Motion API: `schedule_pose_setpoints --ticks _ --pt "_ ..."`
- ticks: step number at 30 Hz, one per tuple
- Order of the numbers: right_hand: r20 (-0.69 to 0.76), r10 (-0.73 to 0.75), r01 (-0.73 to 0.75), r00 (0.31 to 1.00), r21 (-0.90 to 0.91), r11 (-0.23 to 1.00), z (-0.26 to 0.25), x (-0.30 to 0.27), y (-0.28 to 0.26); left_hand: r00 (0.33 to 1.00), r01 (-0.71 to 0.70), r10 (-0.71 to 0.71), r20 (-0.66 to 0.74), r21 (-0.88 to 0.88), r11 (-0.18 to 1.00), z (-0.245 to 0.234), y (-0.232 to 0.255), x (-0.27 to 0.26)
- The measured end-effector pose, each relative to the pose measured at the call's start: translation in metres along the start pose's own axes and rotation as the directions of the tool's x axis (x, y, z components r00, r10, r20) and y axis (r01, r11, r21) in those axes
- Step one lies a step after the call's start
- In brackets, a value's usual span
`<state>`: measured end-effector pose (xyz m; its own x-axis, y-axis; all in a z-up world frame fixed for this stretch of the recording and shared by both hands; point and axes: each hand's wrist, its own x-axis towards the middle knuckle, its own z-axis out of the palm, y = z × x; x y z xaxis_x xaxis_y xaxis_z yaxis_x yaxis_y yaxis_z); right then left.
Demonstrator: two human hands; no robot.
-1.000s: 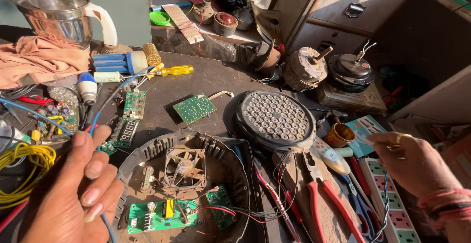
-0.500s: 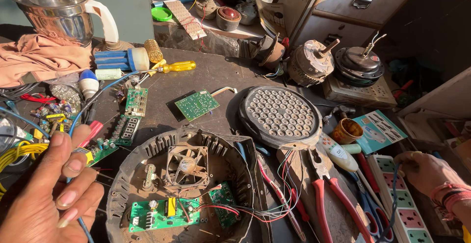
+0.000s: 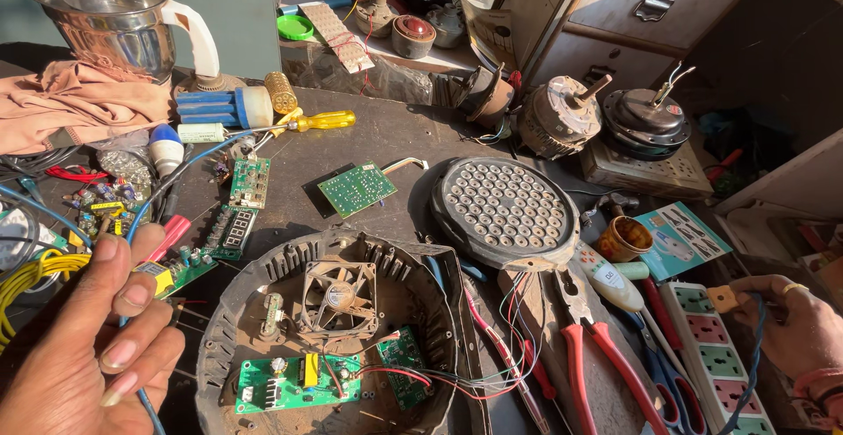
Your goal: The person works on a disassembled electronic device, likely a fan, on a cluttered workbench. They connect wires to a circuit board and test a digital display module, which lights up with numbers. The person handles various circuit boards, wires, and a fan housing throughout the clip.
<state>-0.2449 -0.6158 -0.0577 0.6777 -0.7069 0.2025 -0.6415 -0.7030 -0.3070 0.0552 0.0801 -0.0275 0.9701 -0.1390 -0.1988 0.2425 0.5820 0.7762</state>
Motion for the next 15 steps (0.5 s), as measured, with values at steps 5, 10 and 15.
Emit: schedule_pose_setpoints --ticks 5,10,15 --pt "0.008 0.064 -0.064 0.998 0.015 0.998 0.006 0.008 0.014 0.998 0.03 -0.03 0.063 0.0 1.0 -0.008 -0.005 0.003" --pt "0.005 0.066 -0.066 0.998 0.167 0.984 0.018 0.014 0.027 0.997 0.054 -0.056 0.058 0.026 0.998 0.003 0.002 0.0" --pt "-0.017 0.032 -0.03 0.999 0.077 0.997 0.045 -0.001 -0.01 0.983 0.14 -0.134 0.122 -0.04 0.989 0.028 0.019 -0.016"
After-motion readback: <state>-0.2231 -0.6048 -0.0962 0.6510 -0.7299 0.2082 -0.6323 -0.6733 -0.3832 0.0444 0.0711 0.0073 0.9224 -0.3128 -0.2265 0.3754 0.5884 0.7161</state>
